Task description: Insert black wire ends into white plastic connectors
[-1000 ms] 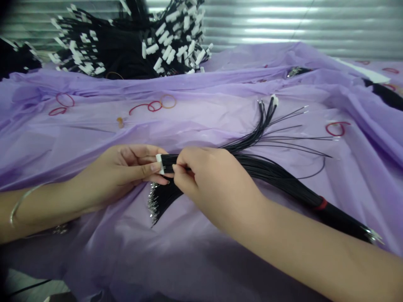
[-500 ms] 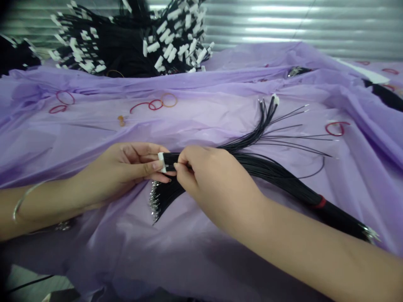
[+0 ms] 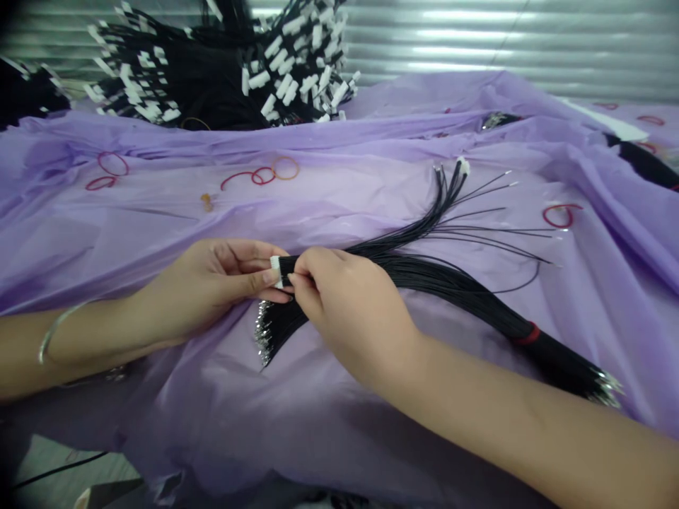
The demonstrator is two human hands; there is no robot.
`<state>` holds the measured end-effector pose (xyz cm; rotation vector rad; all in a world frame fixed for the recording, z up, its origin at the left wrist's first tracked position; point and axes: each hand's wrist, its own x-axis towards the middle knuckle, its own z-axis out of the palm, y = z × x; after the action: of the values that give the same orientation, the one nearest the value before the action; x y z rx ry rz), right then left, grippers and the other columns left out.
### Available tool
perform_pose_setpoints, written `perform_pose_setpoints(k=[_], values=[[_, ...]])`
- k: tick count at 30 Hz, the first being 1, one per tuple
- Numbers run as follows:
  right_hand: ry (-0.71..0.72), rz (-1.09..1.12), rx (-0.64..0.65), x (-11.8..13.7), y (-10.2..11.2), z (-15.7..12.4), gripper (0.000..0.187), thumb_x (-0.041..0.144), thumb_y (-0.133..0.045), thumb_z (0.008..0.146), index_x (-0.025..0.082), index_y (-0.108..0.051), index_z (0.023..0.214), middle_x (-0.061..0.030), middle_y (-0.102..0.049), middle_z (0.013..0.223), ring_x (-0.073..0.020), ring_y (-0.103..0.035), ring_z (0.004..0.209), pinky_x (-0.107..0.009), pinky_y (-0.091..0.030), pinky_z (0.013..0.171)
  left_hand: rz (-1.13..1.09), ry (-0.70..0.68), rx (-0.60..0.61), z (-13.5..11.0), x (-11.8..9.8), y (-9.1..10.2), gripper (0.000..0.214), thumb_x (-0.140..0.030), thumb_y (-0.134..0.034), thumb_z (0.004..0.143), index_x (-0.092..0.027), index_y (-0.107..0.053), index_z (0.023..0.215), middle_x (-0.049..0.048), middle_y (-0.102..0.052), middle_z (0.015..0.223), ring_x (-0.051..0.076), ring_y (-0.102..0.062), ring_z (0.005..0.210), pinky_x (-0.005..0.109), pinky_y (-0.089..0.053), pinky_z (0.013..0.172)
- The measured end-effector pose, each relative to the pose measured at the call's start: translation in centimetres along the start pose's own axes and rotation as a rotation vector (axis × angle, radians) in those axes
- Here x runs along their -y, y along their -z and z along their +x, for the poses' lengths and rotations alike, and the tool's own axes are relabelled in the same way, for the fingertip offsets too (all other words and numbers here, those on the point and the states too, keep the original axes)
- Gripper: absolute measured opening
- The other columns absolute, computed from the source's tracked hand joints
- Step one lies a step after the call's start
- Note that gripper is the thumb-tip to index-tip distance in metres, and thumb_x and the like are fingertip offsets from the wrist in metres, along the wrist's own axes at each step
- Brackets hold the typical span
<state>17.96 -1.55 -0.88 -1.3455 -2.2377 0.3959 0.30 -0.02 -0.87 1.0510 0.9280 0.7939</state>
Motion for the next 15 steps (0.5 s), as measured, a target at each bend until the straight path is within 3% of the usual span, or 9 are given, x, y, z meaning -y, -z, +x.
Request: perform_pose_setpoints(k=[6,10,15], values=[[0.058,0.132,-0.027,-0.21,0.49,-0.02,0.012,0.01,-0.055,0.08,0.016,-0.06,0.071,0.004,-0.056,0.061,-0.0078,-0.046,0.053,-0.021,-0.031,0.051,0.012,0.019,0.047,0.05,0.11,0.3,0.012,-0.012,-0.068,0.076,-0.013,-0.069,0.088,0.0016,-0.07,0.081,0.011,-0.067,0.075,0.022,-0.056,0.075],[0.138,0.063,-0.13,-0.19,0.87,-0.12,0.01,0.01,-0.059,0.08,0.013,-0.064,0.073,-0.0025,-0.057,0.077,-0.0108,-0.05,0.067,-0.023,-0.037,0.062,0.038,0.005,0.073,-0.05,0.06,0.43,0.016,-0.015,-0.068,0.077,-0.014,-0.068,0.093,0.0026,-0.07,0.086,0.011,-0.067,0.078,0.022,-0.055,0.076],[0.114,0.139,-0.156,-0.31,0.78,0.12,0.013,0.006,-0.06,0.079,0.012,-0.06,0.068,-0.0009,-0.052,0.072,-0.01,-0.048,0.068,-0.022,-0.037,0.062,0.063,0.025,0.058,-0.08,-0.2,0.43,0.014,-0.013,-0.067,0.077,-0.013,-0.068,0.091,0.004,-0.071,0.085,0.011,-0.068,0.075,0.019,-0.055,0.073]])
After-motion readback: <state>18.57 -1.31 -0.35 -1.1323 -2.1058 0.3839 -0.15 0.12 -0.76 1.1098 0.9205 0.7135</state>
